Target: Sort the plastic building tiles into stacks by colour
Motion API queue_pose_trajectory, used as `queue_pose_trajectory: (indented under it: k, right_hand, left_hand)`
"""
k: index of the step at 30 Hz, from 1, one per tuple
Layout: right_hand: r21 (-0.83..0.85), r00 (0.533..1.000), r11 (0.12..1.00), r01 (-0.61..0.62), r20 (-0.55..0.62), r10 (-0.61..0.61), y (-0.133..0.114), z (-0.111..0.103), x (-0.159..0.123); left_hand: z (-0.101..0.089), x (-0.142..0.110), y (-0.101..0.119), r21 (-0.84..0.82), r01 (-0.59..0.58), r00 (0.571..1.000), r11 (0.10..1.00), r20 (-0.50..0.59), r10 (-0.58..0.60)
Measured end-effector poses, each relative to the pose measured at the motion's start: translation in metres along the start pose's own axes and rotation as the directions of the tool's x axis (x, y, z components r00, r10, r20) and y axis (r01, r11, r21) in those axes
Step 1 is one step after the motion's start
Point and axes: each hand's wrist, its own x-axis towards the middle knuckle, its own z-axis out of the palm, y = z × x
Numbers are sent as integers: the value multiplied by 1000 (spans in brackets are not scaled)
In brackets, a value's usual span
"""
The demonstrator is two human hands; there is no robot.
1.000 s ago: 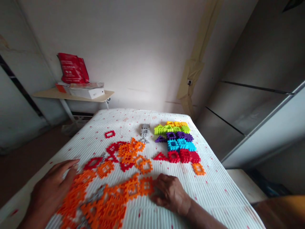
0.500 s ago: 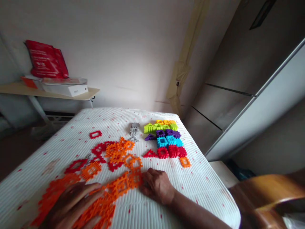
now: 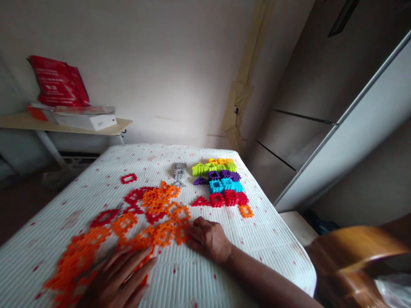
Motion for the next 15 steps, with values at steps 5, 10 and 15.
queue_pose_trajectory:
  k: [5,10,15]
  right_hand:
    - [72,1000,997,-8,10,7,2,-5,-5]
    - [72,986,984,-163,55,159,-3,-8,-9]
    - [0,936,936,-351,23,351,-19,-1,-3]
  left_hand:
    - [-13,11,4,7,-10,999,1000,-35,10]
    - [-23,14,4,-52,41,993,998,-113,-47]
    - [-24,1,-2,-63,234,947,970,-210,-242]
